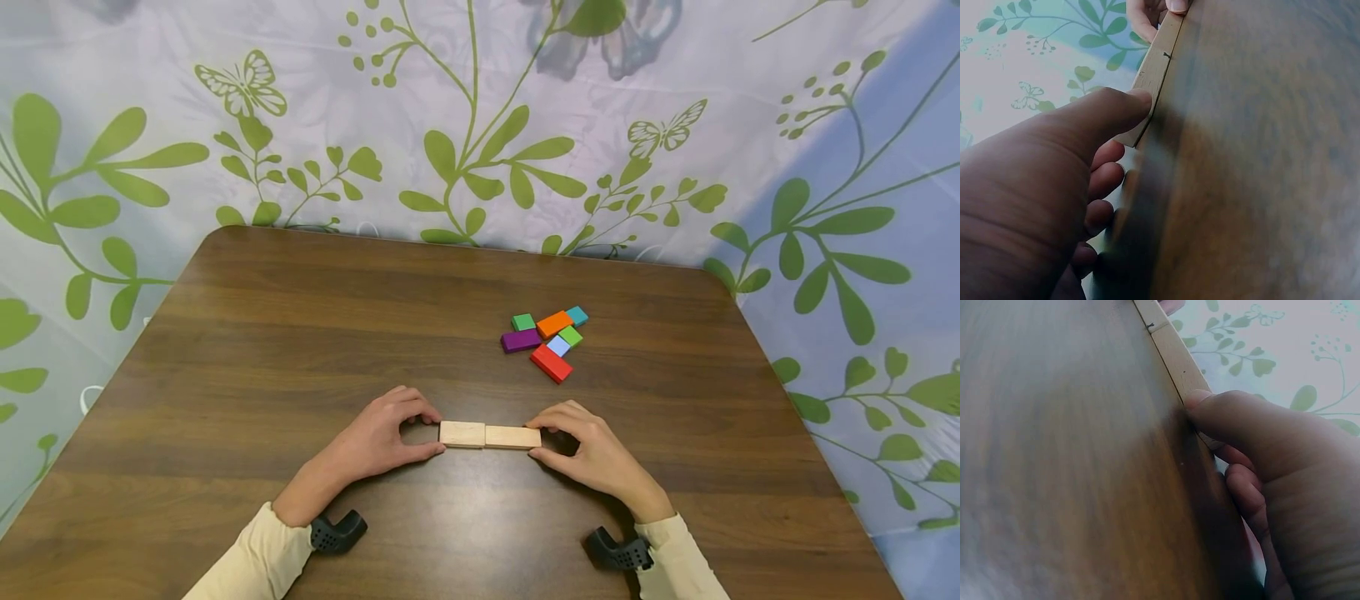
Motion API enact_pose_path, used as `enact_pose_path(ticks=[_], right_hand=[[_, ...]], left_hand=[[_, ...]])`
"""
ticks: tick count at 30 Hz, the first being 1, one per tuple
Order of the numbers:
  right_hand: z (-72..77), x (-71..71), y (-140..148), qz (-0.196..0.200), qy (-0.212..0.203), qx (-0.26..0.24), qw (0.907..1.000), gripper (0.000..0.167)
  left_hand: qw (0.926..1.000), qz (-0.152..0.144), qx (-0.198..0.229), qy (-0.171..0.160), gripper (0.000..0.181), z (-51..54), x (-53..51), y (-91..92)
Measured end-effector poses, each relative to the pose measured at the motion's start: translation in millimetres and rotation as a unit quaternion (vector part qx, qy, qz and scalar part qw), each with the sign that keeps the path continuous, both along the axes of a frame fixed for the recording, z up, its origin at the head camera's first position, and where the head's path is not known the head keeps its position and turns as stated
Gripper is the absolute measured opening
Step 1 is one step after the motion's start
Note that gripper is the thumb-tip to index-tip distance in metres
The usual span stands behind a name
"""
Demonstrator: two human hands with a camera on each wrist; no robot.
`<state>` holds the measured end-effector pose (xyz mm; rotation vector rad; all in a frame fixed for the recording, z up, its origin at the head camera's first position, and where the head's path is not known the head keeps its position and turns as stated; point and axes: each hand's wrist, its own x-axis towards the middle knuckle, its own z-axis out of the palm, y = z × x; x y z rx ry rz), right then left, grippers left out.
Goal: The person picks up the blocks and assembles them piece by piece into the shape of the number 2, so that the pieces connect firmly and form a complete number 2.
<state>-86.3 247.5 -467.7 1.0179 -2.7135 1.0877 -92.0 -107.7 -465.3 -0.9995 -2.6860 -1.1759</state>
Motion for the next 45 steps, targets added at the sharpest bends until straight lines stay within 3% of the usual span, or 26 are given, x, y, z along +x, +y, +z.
enact_pose_path(ticks=[10,23,27,32,40,45], right_hand=[[1.8,0.5,0.0,-0.004,-0.016,0.011,0.9998,0.033],[1.8,2.6,-1.0,-0.024,-0.024,-0.01,0.9994,0.034],[2.4,2.2,-1.4,-0.049,-0.023,-0.021,0.9983,0.033],[-1.1,-0.9,-0.1,-0.088,0.015,-0.048,0.9948,0.032],[-7.6,-10.3,3.1,-0.171,0.078,-0.065,0.9801,0.031],[-9.3,-15.0,3.9,-0.208,0.088,-0.061,0.9721,0.031]], left_hand=[[1.0,-0.001,-0.003,-0.008,0.024,2.5,1.2,-0.3],[0.9999,-0.003,0.003,-0.013,0.024,1.4,1.3,-0.9],[0.9999,-0.002,0.002,-0.013,0.024,1.2,1.0,-1.5],[1.0,-0.008,0.002,-0.004,0.023,1.7,-1.3,-0.5],[0.9999,-0.004,-0.003,-0.016,0.024,3.6,-0.7,-0.9],[0.9998,-0.003,-0.003,-0.02,0.025,2.4,0.1,-1.4]])
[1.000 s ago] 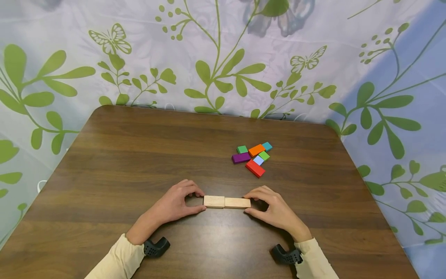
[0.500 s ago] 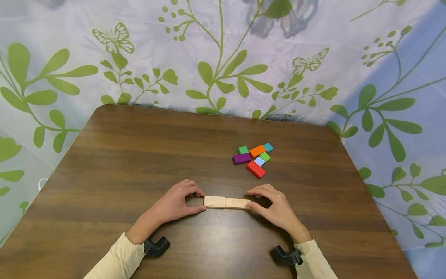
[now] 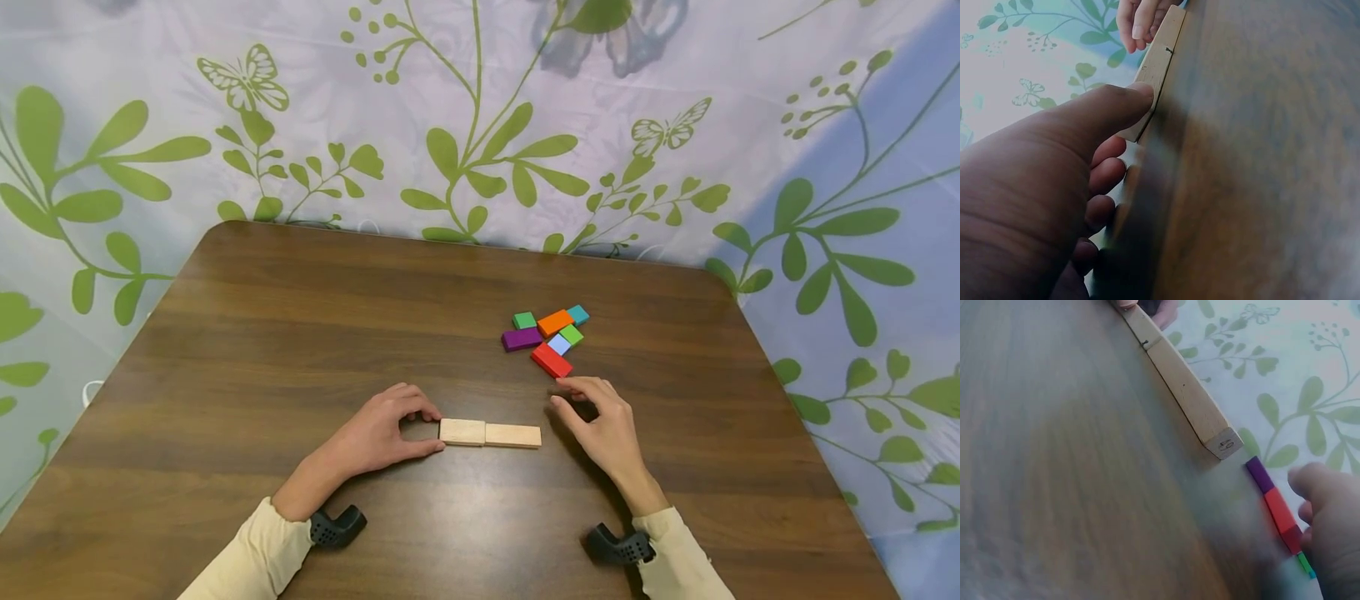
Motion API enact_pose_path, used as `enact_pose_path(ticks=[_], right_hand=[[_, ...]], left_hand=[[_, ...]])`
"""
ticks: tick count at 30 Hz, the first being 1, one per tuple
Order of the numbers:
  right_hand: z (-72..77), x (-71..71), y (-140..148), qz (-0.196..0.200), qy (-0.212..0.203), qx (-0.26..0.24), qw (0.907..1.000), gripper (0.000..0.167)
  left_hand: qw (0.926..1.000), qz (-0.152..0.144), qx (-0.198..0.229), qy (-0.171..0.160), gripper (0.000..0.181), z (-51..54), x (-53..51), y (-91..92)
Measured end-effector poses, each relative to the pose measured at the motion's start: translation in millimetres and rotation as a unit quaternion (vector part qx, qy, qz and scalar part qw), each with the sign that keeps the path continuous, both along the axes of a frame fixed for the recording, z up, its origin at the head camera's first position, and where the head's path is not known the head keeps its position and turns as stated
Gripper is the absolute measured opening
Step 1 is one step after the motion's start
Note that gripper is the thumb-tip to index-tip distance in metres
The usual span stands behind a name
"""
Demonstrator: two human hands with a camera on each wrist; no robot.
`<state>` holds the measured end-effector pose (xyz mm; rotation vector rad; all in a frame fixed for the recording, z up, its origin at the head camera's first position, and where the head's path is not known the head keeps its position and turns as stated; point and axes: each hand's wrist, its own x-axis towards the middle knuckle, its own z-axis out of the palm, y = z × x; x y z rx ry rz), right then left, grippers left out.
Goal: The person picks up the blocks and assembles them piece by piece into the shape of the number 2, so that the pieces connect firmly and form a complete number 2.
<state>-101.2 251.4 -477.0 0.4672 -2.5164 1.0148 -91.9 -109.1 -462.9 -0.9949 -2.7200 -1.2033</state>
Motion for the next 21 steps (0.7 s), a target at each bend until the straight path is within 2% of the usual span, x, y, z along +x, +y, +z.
enact_pose_path(ticks=[11,21], right_hand=[[4.1,-11.8,2.7,-0.056,0.003,0.007,0.9984,0.034],[7.6,-22.3,3.8,-0.075,-0.043,0.02,0.9961,0.041]], left_hand=[[1.0,0.001,-0.006,-0.002,0.025,-0.4,-1.1,-0.6],[1.0,0.002,-0.003,-0.005,0.024,0.0,-0.6,0.6]])
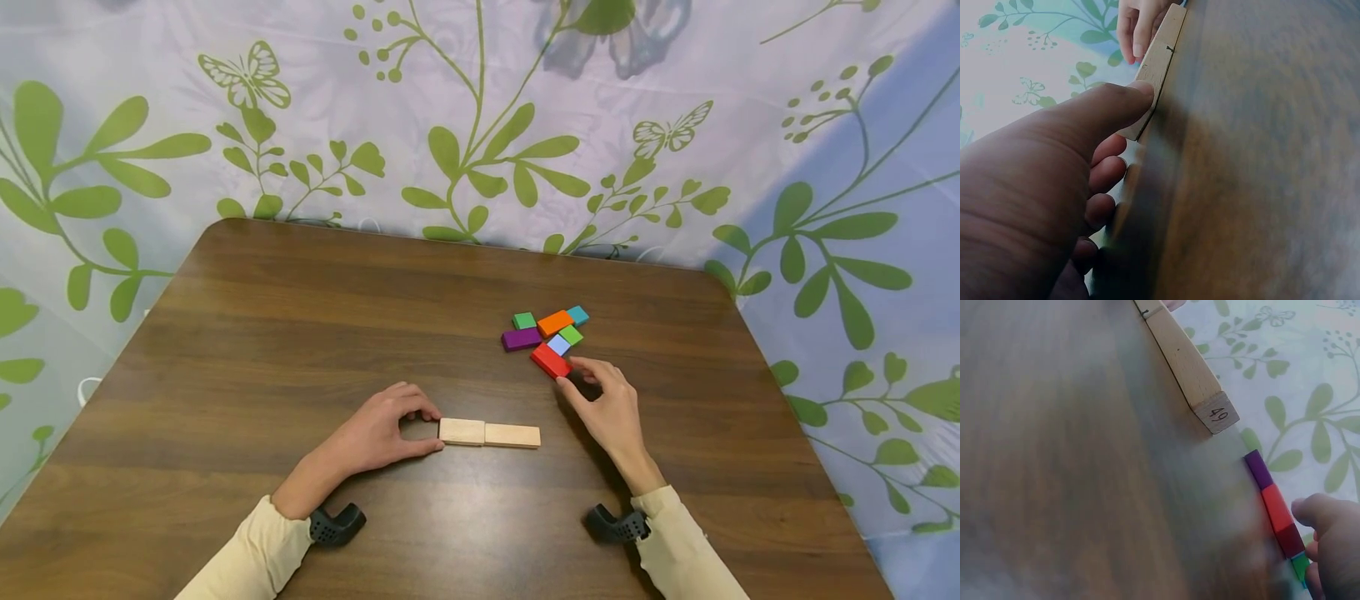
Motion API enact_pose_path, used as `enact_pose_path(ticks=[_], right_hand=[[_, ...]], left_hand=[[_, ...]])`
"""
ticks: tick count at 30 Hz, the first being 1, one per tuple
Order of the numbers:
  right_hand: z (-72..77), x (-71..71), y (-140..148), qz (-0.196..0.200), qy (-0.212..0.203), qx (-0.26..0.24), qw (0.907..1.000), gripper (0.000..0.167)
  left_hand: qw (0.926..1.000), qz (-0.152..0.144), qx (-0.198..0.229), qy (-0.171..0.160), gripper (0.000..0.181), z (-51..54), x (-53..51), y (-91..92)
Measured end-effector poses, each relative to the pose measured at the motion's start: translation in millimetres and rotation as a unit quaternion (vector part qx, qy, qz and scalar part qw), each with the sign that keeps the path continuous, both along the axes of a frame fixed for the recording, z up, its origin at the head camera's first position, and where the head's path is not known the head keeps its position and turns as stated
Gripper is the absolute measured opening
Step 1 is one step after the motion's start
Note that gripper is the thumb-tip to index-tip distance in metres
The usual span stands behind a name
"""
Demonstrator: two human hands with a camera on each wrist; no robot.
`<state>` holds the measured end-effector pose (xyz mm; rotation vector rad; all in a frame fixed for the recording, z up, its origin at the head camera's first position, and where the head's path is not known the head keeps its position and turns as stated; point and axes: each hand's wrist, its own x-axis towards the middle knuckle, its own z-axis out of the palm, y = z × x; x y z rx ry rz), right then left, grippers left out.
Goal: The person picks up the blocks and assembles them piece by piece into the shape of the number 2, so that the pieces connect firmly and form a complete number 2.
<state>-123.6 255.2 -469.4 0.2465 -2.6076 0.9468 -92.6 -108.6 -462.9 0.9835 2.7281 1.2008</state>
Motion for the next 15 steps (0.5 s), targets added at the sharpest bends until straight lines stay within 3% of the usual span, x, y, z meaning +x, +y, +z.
enact_pose_path(ticks=[7,15], right_hand=[[-2.0,-4.1,-1.4,-0.004,-0.037,0.019,0.9991,0.045],[-2.5,-4.8,-1.9,-0.011,-0.039,0.024,0.9989,0.043]], left_hand=[[1.0,-0.002,0.002,0.0,0.024,-0.1,-0.2,-0.9],[1.0,-0.004,0.003,0.001,0.024,-0.3,-0.3,-0.9]])
